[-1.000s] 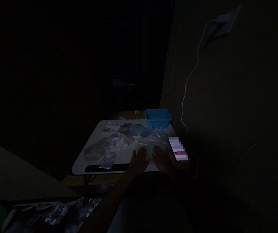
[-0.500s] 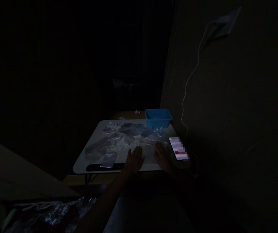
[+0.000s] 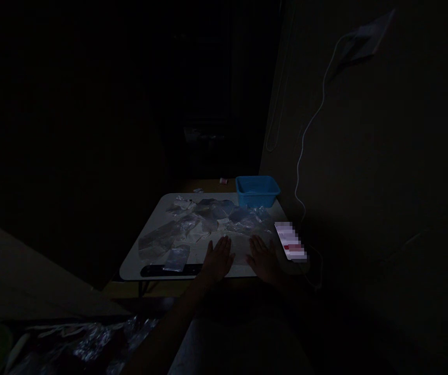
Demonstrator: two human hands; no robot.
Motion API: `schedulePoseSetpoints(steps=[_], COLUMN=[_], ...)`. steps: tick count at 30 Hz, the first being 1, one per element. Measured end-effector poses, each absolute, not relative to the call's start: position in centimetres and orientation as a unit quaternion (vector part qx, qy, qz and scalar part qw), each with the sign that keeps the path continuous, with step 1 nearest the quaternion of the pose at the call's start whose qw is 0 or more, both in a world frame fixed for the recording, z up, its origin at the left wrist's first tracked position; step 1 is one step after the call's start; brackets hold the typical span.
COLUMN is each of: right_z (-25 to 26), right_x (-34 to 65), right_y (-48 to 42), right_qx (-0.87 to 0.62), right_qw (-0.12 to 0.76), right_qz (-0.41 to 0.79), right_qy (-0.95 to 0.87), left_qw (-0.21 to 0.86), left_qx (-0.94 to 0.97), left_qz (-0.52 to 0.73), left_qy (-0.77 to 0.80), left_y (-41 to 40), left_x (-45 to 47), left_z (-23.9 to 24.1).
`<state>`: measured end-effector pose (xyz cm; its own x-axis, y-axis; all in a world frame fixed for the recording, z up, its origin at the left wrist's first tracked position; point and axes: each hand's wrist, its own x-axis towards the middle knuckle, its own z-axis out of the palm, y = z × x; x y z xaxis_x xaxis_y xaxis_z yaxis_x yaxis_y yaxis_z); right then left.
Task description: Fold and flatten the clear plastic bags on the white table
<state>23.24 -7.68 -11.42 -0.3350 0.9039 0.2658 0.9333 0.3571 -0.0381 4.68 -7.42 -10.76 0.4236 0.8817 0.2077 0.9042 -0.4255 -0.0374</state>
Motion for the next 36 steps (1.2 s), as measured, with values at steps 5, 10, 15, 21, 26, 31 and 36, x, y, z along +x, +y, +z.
schedulePoseSetpoints(steps=[5, 10, 15, 21, 26, 31, 36], right_z=[-12.1, -12.5, -12.0, -11.5, -11.7, -12.1, -12.4], right_x=[25.0, 25.1, 24.9, 24.7, 24.7, 24.8, 25.2], right_y=[-7.1, -7.1, -7.4, -7.5, -7.6, -7.5, -7.2], right_qx=[-0.567, -0.571, -0.579, -0.582, -0.579, -0.569, -0.563], right_qw=[0.13, 0.141, 0.133, 0.131, 0.149, 0.177, 0.231], right_qz=[-0.069, -0.072, -0.07, -0.065, -0.074, -0.083, -0.092], right_qy=[-0.811, -0.806, -0.801, -0.8, -0.798, -0.799, -0.788], left_qw=[0.069, 0.076, 0.086, 0.084, 0.057, 0.022, 0.015], left_qx=[-0.842, -0.828, -0.802, -0.841, -0.879, -0.881, -0.883], left_qz=[-0.081, -0.09, -0.097, -0.114, -0.129, -0.109, -0.107], left_qy=[-0.529, -0.549, -0.582, -0.521, -0.455, -0.46, -0.457], left_y=[-7.5, -7.5, -7.4, -7.7, -8.5, -8.7, -8.6], left_x=[4.7, 4.6, 4.4, 5.8, 8.0, 8.7, 8.2], left_z=[-10.7, -10.9, -10.6, -10.0, -10.0, -10.3, -10.9])
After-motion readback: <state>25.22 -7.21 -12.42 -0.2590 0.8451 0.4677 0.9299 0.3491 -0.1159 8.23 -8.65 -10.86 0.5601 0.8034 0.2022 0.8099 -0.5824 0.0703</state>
